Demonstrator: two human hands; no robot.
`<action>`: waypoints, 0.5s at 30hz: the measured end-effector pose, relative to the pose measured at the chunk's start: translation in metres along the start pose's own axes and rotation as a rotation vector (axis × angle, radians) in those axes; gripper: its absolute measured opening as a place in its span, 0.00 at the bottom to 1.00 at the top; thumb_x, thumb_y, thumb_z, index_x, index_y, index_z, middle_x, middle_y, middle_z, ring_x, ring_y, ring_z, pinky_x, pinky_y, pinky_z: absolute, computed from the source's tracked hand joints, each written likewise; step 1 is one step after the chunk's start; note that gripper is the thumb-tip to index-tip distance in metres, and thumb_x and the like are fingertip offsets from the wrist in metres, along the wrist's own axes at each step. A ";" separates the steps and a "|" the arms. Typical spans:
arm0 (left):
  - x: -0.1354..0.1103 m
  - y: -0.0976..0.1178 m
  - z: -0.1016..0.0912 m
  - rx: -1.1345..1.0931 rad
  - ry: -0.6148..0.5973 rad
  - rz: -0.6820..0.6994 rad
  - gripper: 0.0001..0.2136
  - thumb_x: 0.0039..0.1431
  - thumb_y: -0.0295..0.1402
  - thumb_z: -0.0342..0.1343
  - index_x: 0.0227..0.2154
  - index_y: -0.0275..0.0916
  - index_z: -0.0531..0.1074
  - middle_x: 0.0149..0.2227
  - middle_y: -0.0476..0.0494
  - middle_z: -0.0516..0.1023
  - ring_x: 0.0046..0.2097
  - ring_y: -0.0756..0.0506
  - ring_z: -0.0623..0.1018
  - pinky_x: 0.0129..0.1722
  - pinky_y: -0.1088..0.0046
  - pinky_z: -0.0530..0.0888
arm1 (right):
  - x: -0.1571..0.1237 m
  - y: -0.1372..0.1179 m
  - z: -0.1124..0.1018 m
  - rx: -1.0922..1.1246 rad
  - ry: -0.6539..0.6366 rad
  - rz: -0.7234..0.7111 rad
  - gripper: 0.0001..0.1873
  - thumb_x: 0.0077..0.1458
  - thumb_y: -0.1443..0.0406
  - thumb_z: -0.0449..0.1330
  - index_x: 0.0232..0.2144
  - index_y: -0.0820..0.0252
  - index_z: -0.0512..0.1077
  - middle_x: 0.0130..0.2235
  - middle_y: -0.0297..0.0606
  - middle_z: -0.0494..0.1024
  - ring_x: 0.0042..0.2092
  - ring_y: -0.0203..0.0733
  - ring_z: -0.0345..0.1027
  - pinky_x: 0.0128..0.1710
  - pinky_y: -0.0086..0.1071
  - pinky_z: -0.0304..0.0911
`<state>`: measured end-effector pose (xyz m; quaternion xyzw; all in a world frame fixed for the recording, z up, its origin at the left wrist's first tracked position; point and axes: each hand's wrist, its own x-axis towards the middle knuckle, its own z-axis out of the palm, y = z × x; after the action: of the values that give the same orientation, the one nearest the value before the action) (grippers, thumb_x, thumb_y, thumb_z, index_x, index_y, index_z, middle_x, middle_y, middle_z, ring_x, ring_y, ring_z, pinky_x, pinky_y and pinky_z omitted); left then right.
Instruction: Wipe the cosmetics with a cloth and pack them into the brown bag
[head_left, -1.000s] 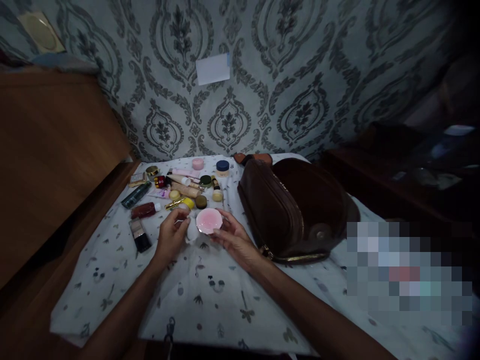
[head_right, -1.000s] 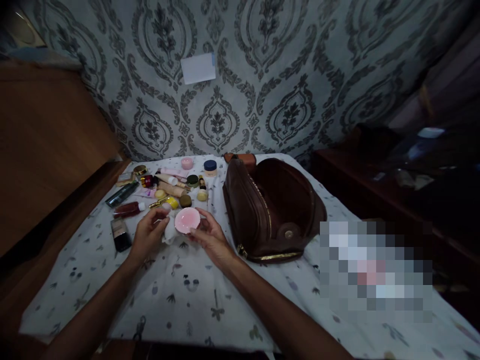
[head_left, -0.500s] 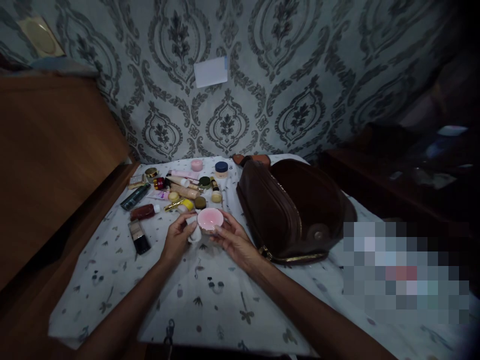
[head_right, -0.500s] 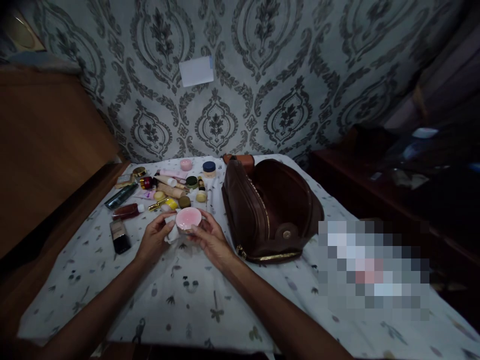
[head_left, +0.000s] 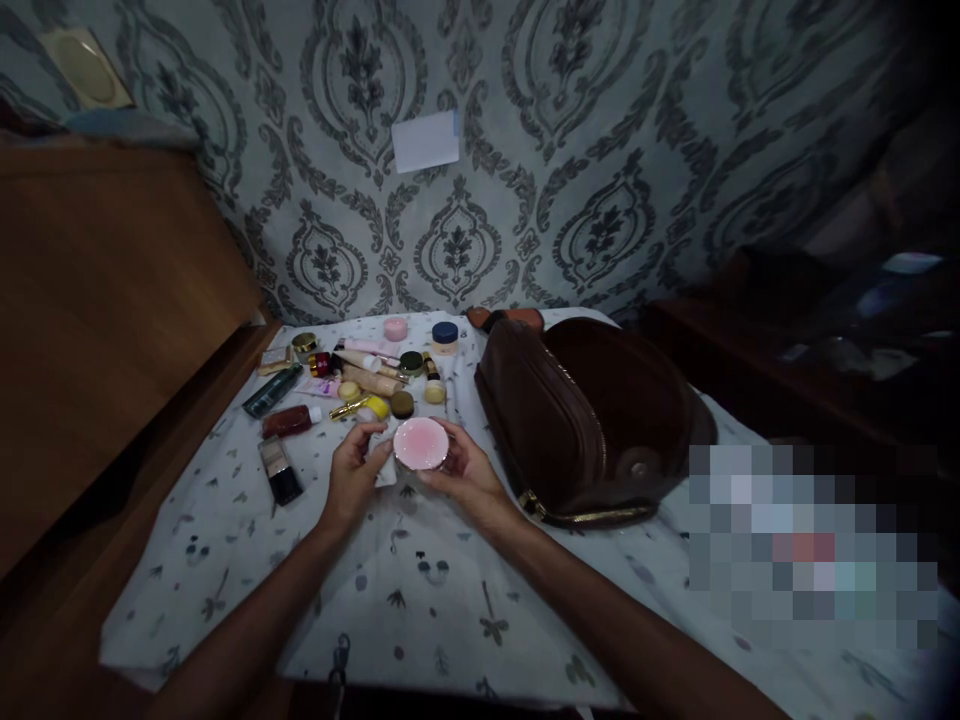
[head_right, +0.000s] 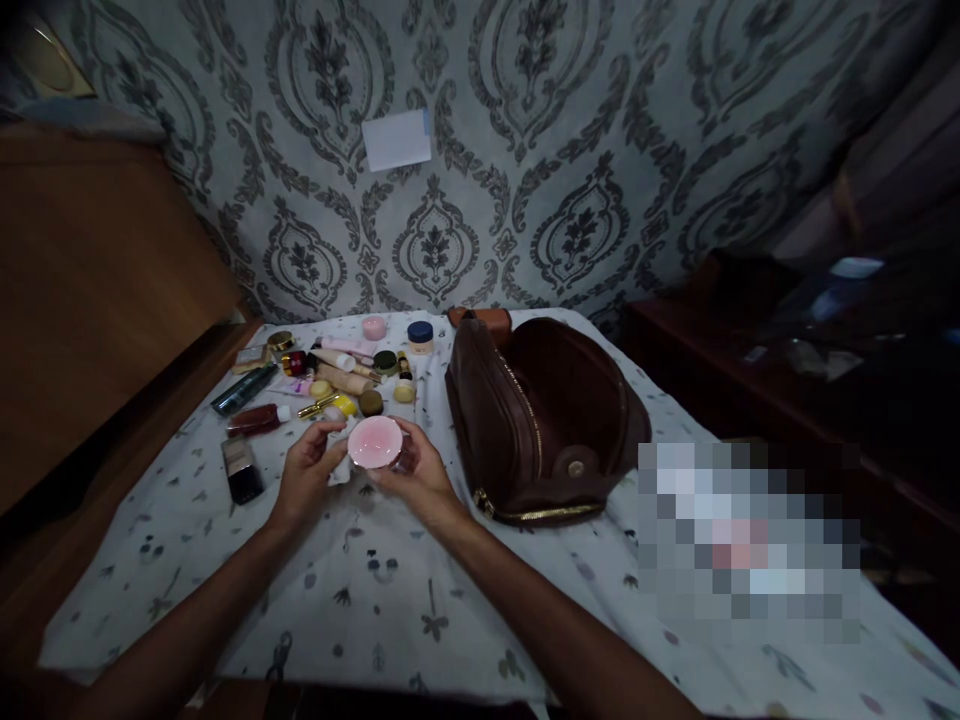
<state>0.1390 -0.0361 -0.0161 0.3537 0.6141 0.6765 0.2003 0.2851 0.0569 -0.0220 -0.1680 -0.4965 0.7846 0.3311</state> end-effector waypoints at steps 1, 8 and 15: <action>0.000 0.000 -0.001 0.027 0.000 0.018 0.13 0.49 0.37 0.65 0.36 0.39 0.74 0.36 0.48 0.76 0.41 0.45 0.74 0.43 0.72 0.68 | 0.000 0.000 0.000 -0.035 -0.010 -0.008 0.38 0.33 0.65 0.75 0.49 0.52 0.68 0.51 0.37 0.76 0.51 0.45 0.70 0.52 0.37 0.65; -0.004 0.004 -0.004 0.137 -0.010 0.091 0.11 0.54 0.38 0.61 0.38 0.39 0.74 0.36 0.48 0.76 0.40 0.46 0.74 0.42 0.72 0.69 | -0.001 0.003 -0.001 -0.190 -0.022 -0.010 0.38 0.33 0.63 0.75 0.49 0.54 0.66 0.47 0.37 0.75 0.49 0.44 0.70 0.51 0.38 0.65; -0.006 0.010 -0.002 0.226 -0.058 0.115 0.09 0.53 0.38 0.60 0.34 0.39 0.76 0.34 0.48 0.79 0.37 0.45 0.75 0.39 0.72 0.71 | -0.001 0.003 -0.002 -0.226 -0.060 -0.036 0.37 0.33 0.61 0.75 0.48 0.54 0.67 0.48 0.36 0.74 0.49 0.44 0.69 0.53 0.37 0.63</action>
<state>0.1428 -0.0435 -0.0076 0.4282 0.6591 0.6027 0.1378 0.2862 0.0566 -0.0257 -0.1716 -0.5944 0.7224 0.3088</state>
